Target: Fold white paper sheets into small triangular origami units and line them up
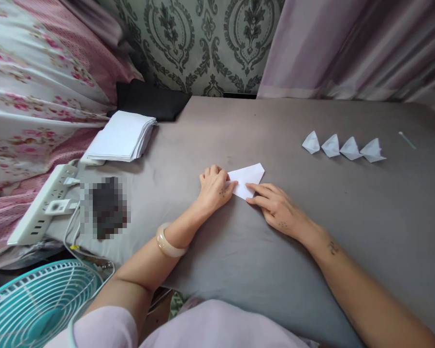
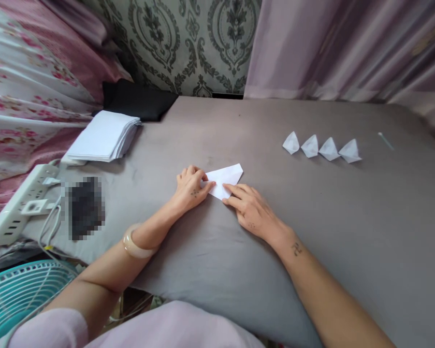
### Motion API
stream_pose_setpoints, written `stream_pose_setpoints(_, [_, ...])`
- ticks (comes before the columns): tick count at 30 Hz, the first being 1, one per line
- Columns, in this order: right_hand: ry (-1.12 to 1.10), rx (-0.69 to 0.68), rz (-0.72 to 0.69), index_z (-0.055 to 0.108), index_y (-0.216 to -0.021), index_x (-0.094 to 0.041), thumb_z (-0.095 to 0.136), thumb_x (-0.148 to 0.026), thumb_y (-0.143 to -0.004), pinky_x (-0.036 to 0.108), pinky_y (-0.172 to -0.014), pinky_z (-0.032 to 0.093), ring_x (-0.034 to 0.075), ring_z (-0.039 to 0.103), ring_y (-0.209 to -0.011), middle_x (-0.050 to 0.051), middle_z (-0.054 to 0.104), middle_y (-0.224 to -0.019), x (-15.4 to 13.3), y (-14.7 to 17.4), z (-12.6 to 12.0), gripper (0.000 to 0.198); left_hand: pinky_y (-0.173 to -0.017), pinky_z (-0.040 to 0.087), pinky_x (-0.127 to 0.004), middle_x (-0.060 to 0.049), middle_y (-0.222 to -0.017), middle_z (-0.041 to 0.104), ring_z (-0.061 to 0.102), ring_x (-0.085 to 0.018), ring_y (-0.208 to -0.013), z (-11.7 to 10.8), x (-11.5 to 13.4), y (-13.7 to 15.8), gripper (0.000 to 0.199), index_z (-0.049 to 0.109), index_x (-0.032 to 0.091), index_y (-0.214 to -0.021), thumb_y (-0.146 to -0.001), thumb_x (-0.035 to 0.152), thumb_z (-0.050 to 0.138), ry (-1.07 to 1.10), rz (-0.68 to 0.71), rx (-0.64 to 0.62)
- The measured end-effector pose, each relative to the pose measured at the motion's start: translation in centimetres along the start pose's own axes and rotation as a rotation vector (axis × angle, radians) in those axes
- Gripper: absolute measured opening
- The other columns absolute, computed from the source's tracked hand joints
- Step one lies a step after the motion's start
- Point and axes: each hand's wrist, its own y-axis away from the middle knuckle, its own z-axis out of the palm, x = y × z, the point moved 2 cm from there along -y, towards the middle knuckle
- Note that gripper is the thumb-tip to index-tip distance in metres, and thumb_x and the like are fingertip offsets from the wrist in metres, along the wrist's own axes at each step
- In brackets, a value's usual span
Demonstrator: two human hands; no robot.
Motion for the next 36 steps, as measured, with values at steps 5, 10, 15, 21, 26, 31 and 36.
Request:
stream_pose_setpoints(5, [0.057,-0.109,-0.050,0.071,-0.103,-0.024,0.045,0.000,-0.082,0.046,-0.091,0.050,0.025,0.054,-0.112,0.004,0.056,-0.139,0.2,-1.1,-0.5,0.041,-0.090,0.036,-0.045,-0.014,-0.114,0.050,0.044,-0.029,-0.106,-0.3,-0.6,-0.1,0.039,0.058,0.015,-0.088,-0.091,0.053,0.049,-0.041,0.021,-0.035])
stream_pose_setpoints(10, [0.081,-0.126,-0.050,0.070,-0.104,-0.025,0.045,0.001,-0.082,0.042,-0.084,0.052,0.023,0.054,-0.098,0.000,0.056,-0.139,0.7,-1.1,-0.5,0.042,-0.092,0.036,-0.048,-0.018,-0.118,0.049,0.045,-0.032,-0.108,-0.4,-1.7,-0.3,0.053,0.054,0.012,-0.099,-0.087,0.063,0.048,-0.105,-0.030,0.010])
stream_pose_setpoints(15, [0.082,-0.103,-0.026,0.069,-0.102,-0.026,0.046,0.001,-0.080,0.043,-0.083,0.051,0.023,0.055,-0.097,0.000,0.058,-0.137,0.7,-0.9,-0.2,0.042,-0.090,0.040,-0.044,-0.017,-0.112,0.052,0.049,-0.031,-0.105,-2.0,-5.3,-1.0,0.052,0.053,0.012,-0.102,-0.085,0.061,0.053,-0.142,-0.086,0.100])
stream_pose_setpoints(21, [0.098,-0.060,-0.029,0.067,-0.099,-0.025,0.047,-0.001,-0.081,0.042,-0.082,0.051,0.023,0.055,-0.097,0.001,0.059,-0.135,0.3,-0.9,0.1,0.036,-0.089,0.047,-0.036,-0.011,-0.103,0.064,0.059,-0.020,-0.099,-3.3,-2.8,2.3,0.029,0.059,0.018,-0.107,-0.099,0.025,0.032,0.000,0.169,0.268])
stream_pose_setpoints(26, [0.115,-0.068,-0.026,0.065,-0.100,-0.024,0.046,-0.002,-0.083,0.042,-0.086,0.050,0.023,0.054,-0.100,0.002,0.058,-0.137,0.2,-0.7,0.2,0.033,-0.108,0.040,-0.037,-0.014,-0.140,0.053,0.047,-0.023,-0.132,-0.1,1.4,6.2,0.044,0.051,0.012,-0.132,-0.101,0.035,0.030,-0.060,0.385,0.026])
stream_pose_setpoints(31, [0.161,-0.064,0.038,0.062,-0.098,-0.021,0.043,-0.001,-0.084,0.040,-0.088,0.050,0.023,0.054,-0.099,0.006,0.057,-0.138,-1.5,-0.8,0.3,0.030,-0.115,0.031,-0.040,-0.013,-0.149,0.043,0.036,-0.024,-0.140,0.0,0.4,5.3,0.052,0.045,0.011,-0.139,-0.101,0.042,0.027,-0.147,0.347,-0.049])
stream_pose_setpoints(36, [0.355,-0.037,0.199,0.062,-0.099,-0.016,0.043,-0.009,-0.088,0.041,-0.080,0.050,0.027,0.054,-0.097,0.017,0.056,-0.133,-4.7,-1.6,1.5,0.023,-0.109,0.038,-0.035,-0.013,-0.138,0.056,0.049,-0.021,-0.131,-1.3,0.1,2.1,0.042,0.056,0.012,-0.127,-0.101,0.033,0.030,-0.072,0.507,-0.089])
